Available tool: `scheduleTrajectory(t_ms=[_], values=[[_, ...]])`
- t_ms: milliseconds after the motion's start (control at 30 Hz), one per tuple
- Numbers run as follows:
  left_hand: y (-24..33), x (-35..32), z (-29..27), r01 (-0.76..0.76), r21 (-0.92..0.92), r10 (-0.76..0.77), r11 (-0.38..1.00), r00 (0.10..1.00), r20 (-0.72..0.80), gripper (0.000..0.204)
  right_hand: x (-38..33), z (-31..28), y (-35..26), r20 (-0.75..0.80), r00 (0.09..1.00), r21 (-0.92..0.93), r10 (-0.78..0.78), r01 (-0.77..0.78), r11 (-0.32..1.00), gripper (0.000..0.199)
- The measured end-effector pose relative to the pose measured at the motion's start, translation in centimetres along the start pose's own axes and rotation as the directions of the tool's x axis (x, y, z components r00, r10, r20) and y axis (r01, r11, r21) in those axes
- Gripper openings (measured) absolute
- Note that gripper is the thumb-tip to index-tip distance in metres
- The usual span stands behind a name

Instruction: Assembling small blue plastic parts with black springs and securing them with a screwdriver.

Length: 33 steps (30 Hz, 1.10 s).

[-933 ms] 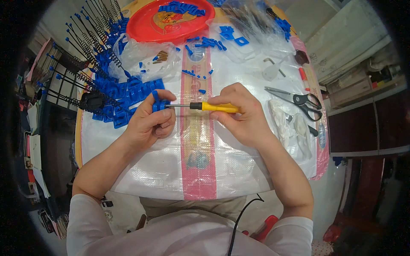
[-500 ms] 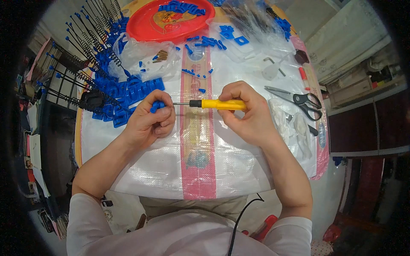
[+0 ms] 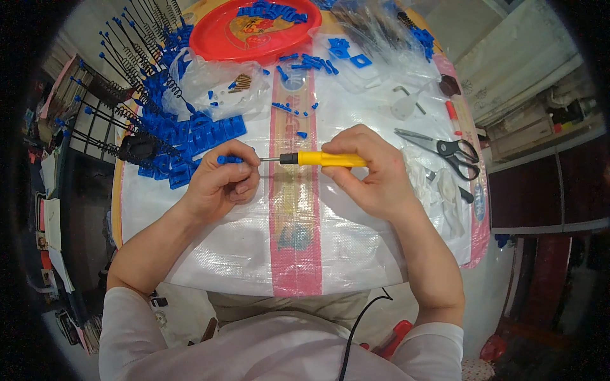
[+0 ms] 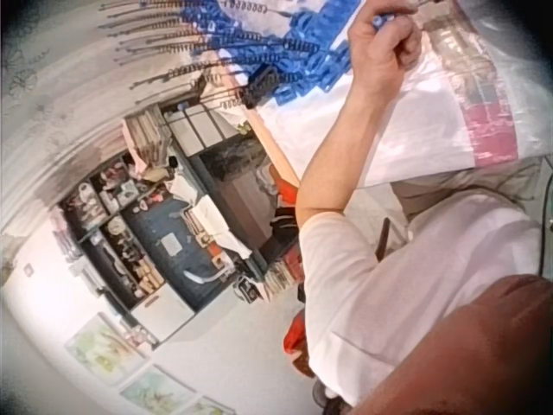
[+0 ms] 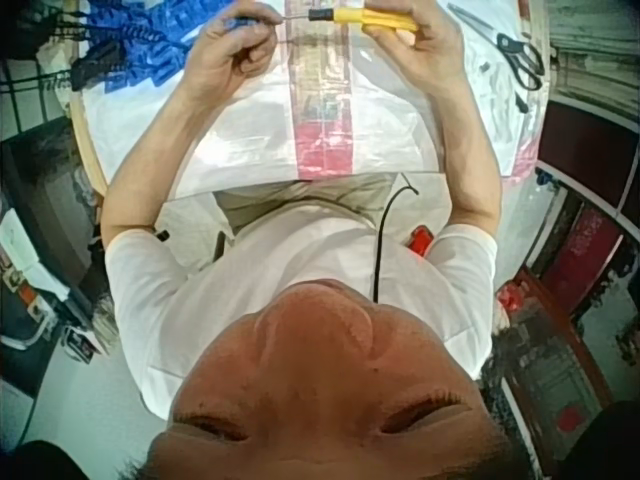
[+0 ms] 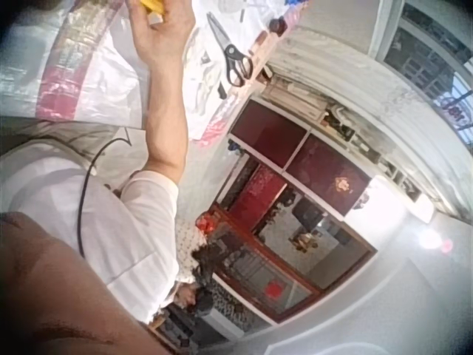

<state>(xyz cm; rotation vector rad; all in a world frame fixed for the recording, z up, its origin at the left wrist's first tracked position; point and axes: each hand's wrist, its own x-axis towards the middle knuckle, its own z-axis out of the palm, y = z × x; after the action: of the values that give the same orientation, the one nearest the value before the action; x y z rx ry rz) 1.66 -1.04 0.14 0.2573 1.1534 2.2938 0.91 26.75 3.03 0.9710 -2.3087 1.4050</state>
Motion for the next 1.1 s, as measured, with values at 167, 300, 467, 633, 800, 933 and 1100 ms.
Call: scheduleTrajectory(t_ms=[167,300,467,633,800,933,1100], values=[[-0.2,0.1,0.1,-0.016,0.003,0.016,1.0,1.0,-0.018,0.013,-0.1,-0.2,-0.8,0.048,0.999,-0.085,0.008,-0.004,0.996,0.026],[-0.1,0.0,0.6,-0.009,0.068,0.014,0.998,0.997,-0.073,0.013,-0.2,-0.3,-1.6,0.112,0.993,-0.125,0.049,-0.035,0.992,0.023],[0.1,0.0,1.3,0.015,0.147,0.002,0.989,0.993,-0.115,0.015,-0.3,-0.2,-1.7,0.129,0.985,-0.122,0.115,-0.099,0.988,0.02],[-0.2,0.0,1.2,0.019,0.21,0.006,0.978,0.993,-0.116,0.014,-0.4,0.0,-1.9,0.131,0.967,-0.064,0.22,-0.214,0.975,0.016],[-0.3,-0.1,1.0,0.012,0.221,0.011,0.975,0.995,-0.102,0.012,-0.5,0.0,-2.0,0.172,0.897,0.058,0.407,-0.422,0.905,0.016],[-0.6,-0.1,0.8,-0.008,0.23,0.031,0.973,0.995,-0.096,0.012,-0.5,0.4,-2.0,0.19,0.836,0.192,0.515,-0.546,0.816,0.018],[-0.7,-0.2,0.6,-0.026,0.21,0.042,0.977,0.996,-0.076,0.012,-0.6,0.2,-1.6,0.265,0.768,0.292,0.583,-0.64,0.711,0.017]])
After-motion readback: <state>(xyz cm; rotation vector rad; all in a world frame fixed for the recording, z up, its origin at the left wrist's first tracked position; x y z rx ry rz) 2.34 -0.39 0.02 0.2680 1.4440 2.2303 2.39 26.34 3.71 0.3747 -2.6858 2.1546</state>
